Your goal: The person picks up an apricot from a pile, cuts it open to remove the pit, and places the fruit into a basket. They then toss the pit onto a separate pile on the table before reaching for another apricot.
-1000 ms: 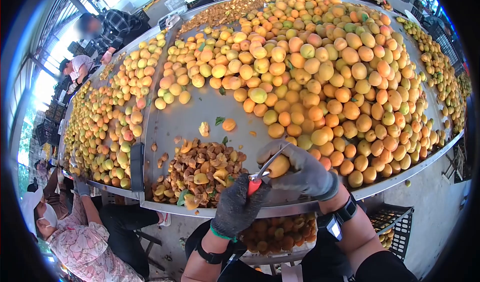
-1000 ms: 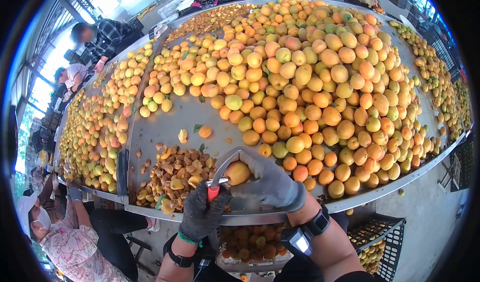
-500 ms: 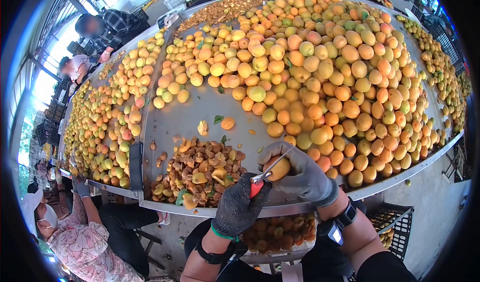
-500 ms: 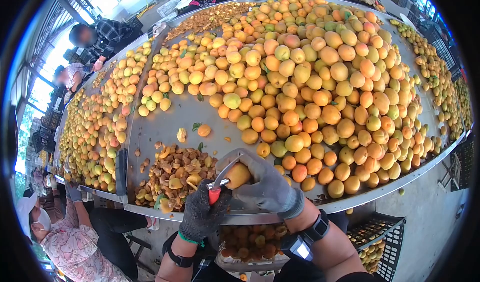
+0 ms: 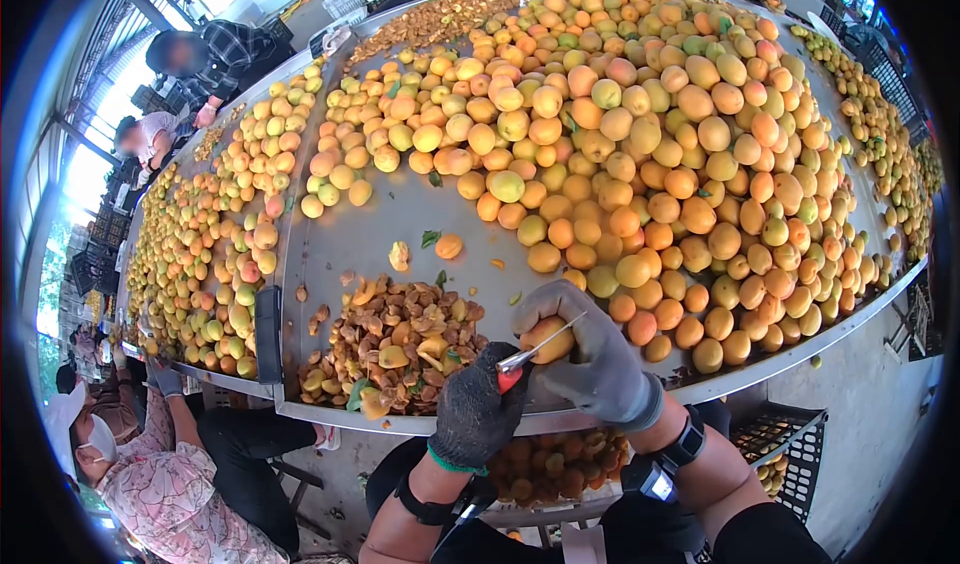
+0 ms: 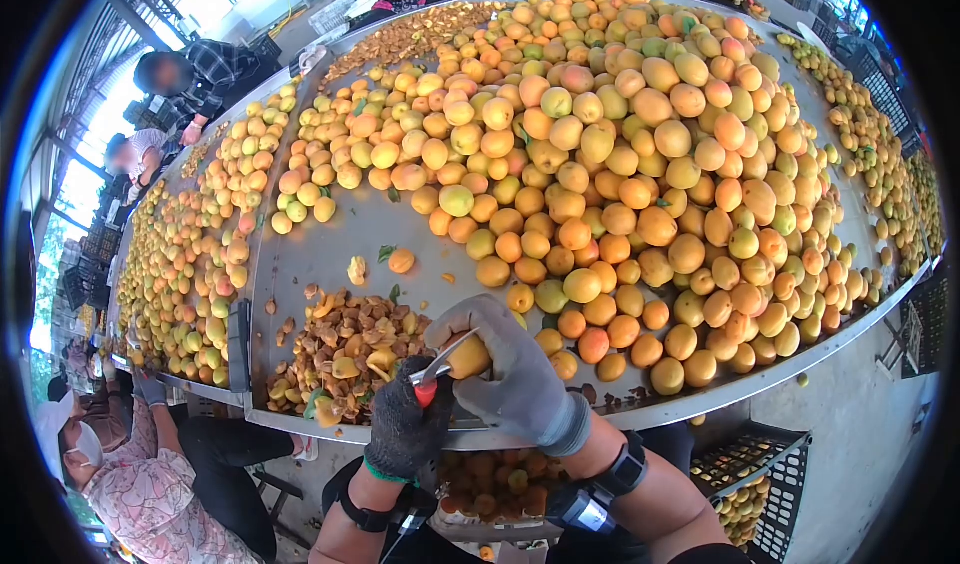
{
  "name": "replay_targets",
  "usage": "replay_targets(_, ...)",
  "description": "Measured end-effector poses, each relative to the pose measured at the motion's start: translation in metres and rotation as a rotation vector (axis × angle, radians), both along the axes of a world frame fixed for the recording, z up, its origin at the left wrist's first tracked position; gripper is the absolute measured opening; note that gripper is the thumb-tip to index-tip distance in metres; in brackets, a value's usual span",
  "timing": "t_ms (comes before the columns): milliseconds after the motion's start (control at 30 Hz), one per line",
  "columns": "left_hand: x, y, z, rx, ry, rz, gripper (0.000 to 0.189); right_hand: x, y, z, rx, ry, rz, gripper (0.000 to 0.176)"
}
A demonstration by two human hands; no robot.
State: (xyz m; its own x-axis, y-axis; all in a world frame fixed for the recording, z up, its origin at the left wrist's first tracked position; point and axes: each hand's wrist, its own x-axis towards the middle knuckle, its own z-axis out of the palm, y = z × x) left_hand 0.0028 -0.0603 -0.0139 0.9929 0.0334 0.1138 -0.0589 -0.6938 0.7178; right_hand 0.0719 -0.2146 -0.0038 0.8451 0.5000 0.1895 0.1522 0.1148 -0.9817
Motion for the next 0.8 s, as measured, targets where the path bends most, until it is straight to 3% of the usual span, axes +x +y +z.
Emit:
replay_targets(133,0.006,-0.003,-0.009,-0.159,-0.012,-0.032,0.018,-0.004,0.006,0.002,-0.038,-0.197,-0.123,0.037)
replay_targets(267,0.014,-0.001,-0.022,-0.056,-0.001,-0.019,0.015,-0.001,0.009,-0.010,-0.218,-0.379,-0.246,0.039)
replay_targets(333,0.019,-0.004,-0.020,0.044,-0.006,0.000,0.012,0.005,0.004,-0.018,-0.141,0.113,-0.114,0.037)
replay_targets(367,0.021,-0.007,-0.018,0.067,-0.044,0.023,0.014,0.008,0.001,-0.020,-0.137,0.110,-0.119,0.037)
replay_targets(400,0.022,-0.005,-0.018,0.067,-0.052,0.020,0.014,0.013,-0.003,-0.021,0.191,0.350,-0.046,0.037)
replay_targets(433,0.024,0.001,-0.020,-0.091,-0.058,0.049,0.017,0.018,-0.005,-0.020,0.517,0.583,0.034,0.037)
replay_targets(500,0.022,0.027,-0.043,-0.325,-0.159,-0.026,0.032,0.028,-0.010,-0.015,0.644,0.699,0.045,0.037)
replay_targets(533,0.023,0.033,-0.025,-0.330,-0.167,-0.037,0.032,0.032,-0.012,-0.013,0.774,0.819,0.054,0.036)
replay_targets(600,0.012,0.036,0.016,-1.215,0.325,0.075,0.040,0.034,-0.012,-0.012,0.807,0.768,0.091,0.039)
replay_targets(667,0.013,0.032,0.021,-1.143,0.258,0.079,0.036,0.035,-0.009,-0.005,0.859,0.788,0.195,0.040)
replay_targets(733,0.010,0.040,0.011,-1.105,0.411,0.088,0.042,0.031,-0.009,-0.005,0.820,0.729,0.230,0.040)
replay_targets(800,0.009,0.039,0.017,-1.043,0.381,0.027,0.042,0.027,-0.009,-0.003,0.788,0.676,0.260,0.040)
